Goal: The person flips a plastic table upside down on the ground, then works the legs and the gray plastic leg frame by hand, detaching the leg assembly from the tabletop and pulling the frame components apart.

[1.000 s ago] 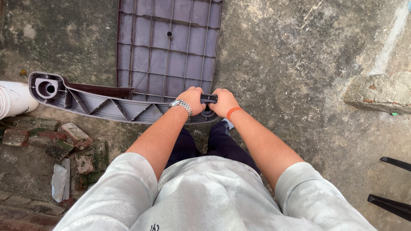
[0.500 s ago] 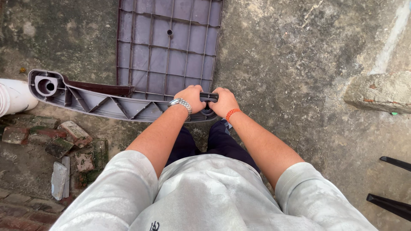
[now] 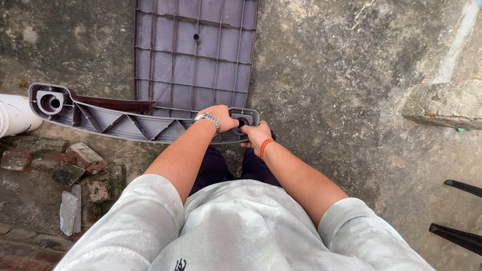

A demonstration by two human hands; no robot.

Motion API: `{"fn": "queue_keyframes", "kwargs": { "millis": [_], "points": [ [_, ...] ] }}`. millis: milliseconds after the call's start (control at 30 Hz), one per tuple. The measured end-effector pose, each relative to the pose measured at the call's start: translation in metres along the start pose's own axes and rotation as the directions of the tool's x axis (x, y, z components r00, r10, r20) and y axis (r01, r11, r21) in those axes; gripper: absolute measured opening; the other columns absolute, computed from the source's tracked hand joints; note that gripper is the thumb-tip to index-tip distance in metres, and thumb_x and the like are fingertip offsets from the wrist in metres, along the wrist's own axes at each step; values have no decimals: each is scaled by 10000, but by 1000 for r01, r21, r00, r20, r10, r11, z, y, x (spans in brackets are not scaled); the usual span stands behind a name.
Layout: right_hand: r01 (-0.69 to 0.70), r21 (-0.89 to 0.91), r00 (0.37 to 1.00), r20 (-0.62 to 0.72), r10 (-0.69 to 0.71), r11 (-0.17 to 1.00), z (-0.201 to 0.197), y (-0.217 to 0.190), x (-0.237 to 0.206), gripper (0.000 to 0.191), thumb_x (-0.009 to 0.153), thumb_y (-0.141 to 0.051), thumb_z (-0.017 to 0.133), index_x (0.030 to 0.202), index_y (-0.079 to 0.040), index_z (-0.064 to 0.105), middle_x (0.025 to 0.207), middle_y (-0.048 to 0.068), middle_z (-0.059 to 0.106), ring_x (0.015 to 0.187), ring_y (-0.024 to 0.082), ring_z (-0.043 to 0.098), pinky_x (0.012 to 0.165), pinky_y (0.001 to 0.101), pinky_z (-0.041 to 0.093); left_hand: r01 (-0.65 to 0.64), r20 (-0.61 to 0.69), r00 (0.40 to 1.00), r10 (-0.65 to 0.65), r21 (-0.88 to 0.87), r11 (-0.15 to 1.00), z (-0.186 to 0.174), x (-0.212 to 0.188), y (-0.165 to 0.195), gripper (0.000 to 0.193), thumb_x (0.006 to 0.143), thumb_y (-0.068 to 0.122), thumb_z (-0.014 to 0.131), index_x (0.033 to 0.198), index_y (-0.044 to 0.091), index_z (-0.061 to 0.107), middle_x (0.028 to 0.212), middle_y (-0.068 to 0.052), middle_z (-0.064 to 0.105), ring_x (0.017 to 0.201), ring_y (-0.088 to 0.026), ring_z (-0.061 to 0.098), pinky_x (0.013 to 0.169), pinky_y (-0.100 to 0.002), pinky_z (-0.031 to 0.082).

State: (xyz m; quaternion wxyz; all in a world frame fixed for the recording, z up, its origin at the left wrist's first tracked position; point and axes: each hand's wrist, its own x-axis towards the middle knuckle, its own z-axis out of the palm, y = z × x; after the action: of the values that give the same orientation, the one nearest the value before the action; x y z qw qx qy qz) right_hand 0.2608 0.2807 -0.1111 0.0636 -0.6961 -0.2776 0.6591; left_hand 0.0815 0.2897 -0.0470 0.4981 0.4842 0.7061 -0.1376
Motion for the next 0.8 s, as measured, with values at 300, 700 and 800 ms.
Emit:
{"fn": "queue_keyframes", "kwargs": {
  "millis": [300, 700, 800],
  "points": [
    [-26, -29, 999, -45, 24, 999, 5, -15, -21, 539, 827, -91, 747, 1262, 7, 446, 1067, 178, 664, 792, 296, 740, 538, 377, 630, -13, 28, 1000, 14, -38, 999, 5, 16, -4, 615, 753, 481, 712, 1216, 76, 724, 1218, -169, 731, 1111, -311, 712, 945, -437, 554],
    [485, -795, 816, 262, -516, 363, -20, -54, -6, 411, 766, -242, 781, 1136, -80, 702, 1138, 192, 670, 1092, 366, 652, 957, 447, 524, -177, -204, 965, 163, -52, 983, 21, 22, -3, 530, 801, 372, 760, 1262, 139, 642, 1281, -121, 618, 1178, -301, 637, 999, -432, 519],
    [460, -843, 832, 299, -468, 278, -18, -63, 0, 388, 770, -248, 789, 1105, -70, 710, 1138, 194, 669, 1099, 365, 653, 970, 450, 527, -148, -187, 972, 142, -19, 989, 19, 22, 1, 523, 816, 383, 777, 1249, 126, 634, 1274, -124, 607, 1175, -304, 639, 993, -429, 525]
  ]
}}
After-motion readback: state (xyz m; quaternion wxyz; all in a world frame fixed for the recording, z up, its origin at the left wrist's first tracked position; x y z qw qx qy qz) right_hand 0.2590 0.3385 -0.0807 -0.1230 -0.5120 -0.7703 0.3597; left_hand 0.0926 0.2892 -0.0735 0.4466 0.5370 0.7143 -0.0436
